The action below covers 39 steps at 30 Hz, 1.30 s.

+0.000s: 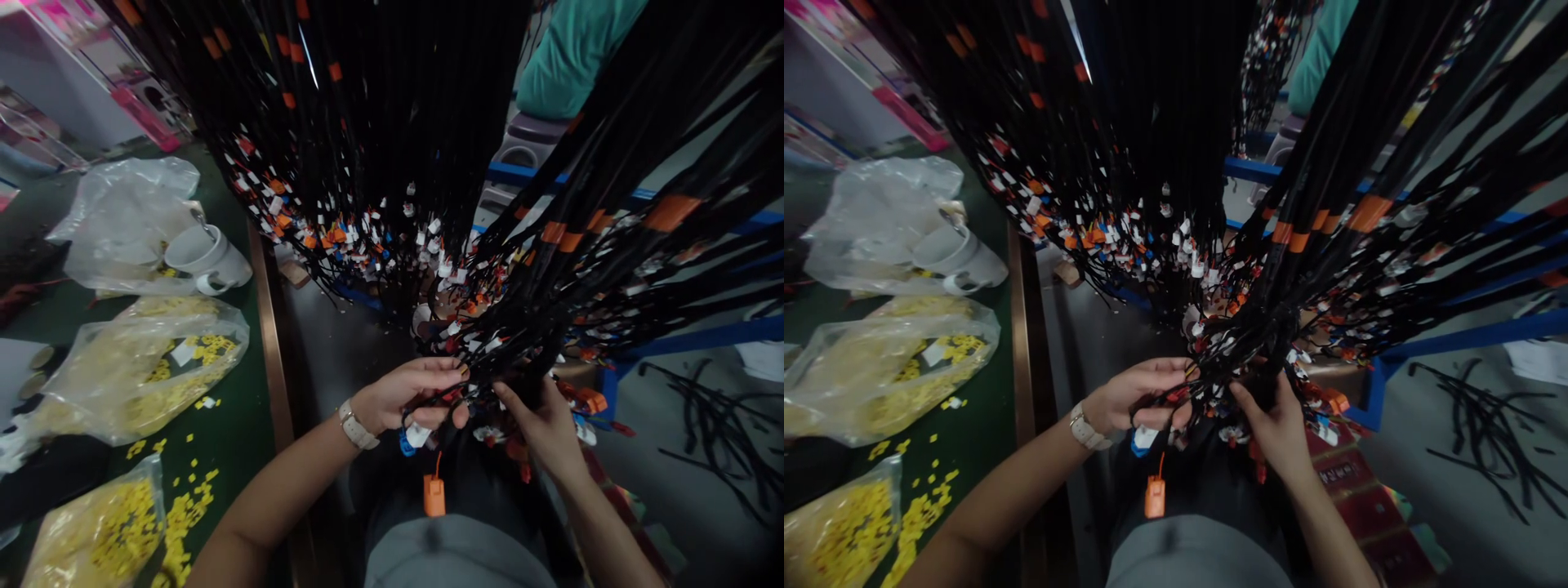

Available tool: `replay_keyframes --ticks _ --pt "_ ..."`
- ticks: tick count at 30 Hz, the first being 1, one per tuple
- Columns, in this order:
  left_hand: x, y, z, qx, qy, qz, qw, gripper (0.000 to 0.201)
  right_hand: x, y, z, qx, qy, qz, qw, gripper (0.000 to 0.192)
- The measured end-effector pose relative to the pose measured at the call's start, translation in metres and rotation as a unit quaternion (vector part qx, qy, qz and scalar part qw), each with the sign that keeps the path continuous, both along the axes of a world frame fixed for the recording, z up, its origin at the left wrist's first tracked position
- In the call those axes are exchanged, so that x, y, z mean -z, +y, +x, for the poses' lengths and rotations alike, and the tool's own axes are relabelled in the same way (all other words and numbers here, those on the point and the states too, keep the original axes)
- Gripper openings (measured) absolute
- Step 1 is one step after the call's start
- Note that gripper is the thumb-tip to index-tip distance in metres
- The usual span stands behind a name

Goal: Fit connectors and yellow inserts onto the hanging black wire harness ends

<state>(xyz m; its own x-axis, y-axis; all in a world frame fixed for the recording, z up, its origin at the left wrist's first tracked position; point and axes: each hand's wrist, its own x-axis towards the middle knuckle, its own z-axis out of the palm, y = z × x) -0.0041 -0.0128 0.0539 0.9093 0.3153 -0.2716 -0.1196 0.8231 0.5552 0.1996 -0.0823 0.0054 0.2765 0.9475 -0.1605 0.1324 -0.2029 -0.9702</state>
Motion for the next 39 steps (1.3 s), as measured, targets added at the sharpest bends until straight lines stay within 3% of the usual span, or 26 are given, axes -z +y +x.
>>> replay_keyframes --ticks 3,6,8,10,12,14,16,19,22,26,30,33,36,39 --pt "-0.001 0.001 0.001 -0.024 0.030 0.024 0.999 0.020 -0.009 -0.016 -0.001 0.037 -0.206 0.080 0.975 0.061" --pt "-0.003 0.000 0.002 -0.053 0.068 0.055 0.995 0.025 -0.022 -0.031 0.000 0.109 -0.249 0.142 0.952 0.048" --pt "-0.006 -0.001 0.003 -0.055 0.090 0.068 0.992 0.031 -0.027 -0.033 0.000 0.056 -0.141 0.097 0.984 0.029" --pt "-0.008 -0.002 0.003 -0.051 0.103 0.078 0.990 0.037 -0.028 -0.026 -0.004 -0.053 0.040 -0.003 0.998 0.029" --pt "-0.009 -0.005 0.003 -0.045 0.108 0.085 0.989 0.041 -0.026 -0.013 -0.012 -0.120 0.217 -0.070 0.966 0.039" --pt "-0.010 -0.007 0.002 -0.049 0.110 0.091 0.989 0.043 -0.025 0.003 -0.020 -0.138 0.338 -0.094 0.926 0.044" --pt "-0.010 -0.009 0.000 -0.069 0.116 0.090 0.987 0.044 -0.026 0.016 -0.027 -0.147 0.403 -0.106 0.897 0.045" --pt "-0.015 -0.010 -0.005 -0.111 0.132 0.123 0.977 0.046 -0.030 0.028 -0.032 -0.147 0.433 -0.101 0.883 0.039" --pt "-0.027 -0.007 -0.011 -0.111 0.167 0.255 0.946 0.044 -0.030 0.031 -0.031 -0.157 0.427 -0.086 0.886 0.030" --pt "-0.049 -0.007 -0.018 -0.041 0.240 0.490 0.837 0.038 -0.026 0.030 -0.028 -0.177 0.391 -0.090 0.899 0.027" --pt "-0.070 -0.013 -0.039 0.040 0.305 0.600 0.739 0.036 -0.023 0.031 -0.027 -0.149 0.342 -0.099 0.923 0.022" --pt "-0.081 -0.018 -0.071 0.043 0.451 0.612 0.648 0.040 -0.023 0.032 -0.026 -0.140 0.311 -0.100 0.935 0.023" --pt "-0.085 -0.023 -0.112 0.040 0.643 0.574 0.506 0.040 -0.023 0.032 -0.024 -0.143 0.268 -0.098 0.948 0.025" --pt "-0.079 -0.033 -0.161 0.048 0.785 0.485 0.382 0.034 -0.025 0.030 -0.020 -0.154 0.277 -0.102 0.943 0.027"
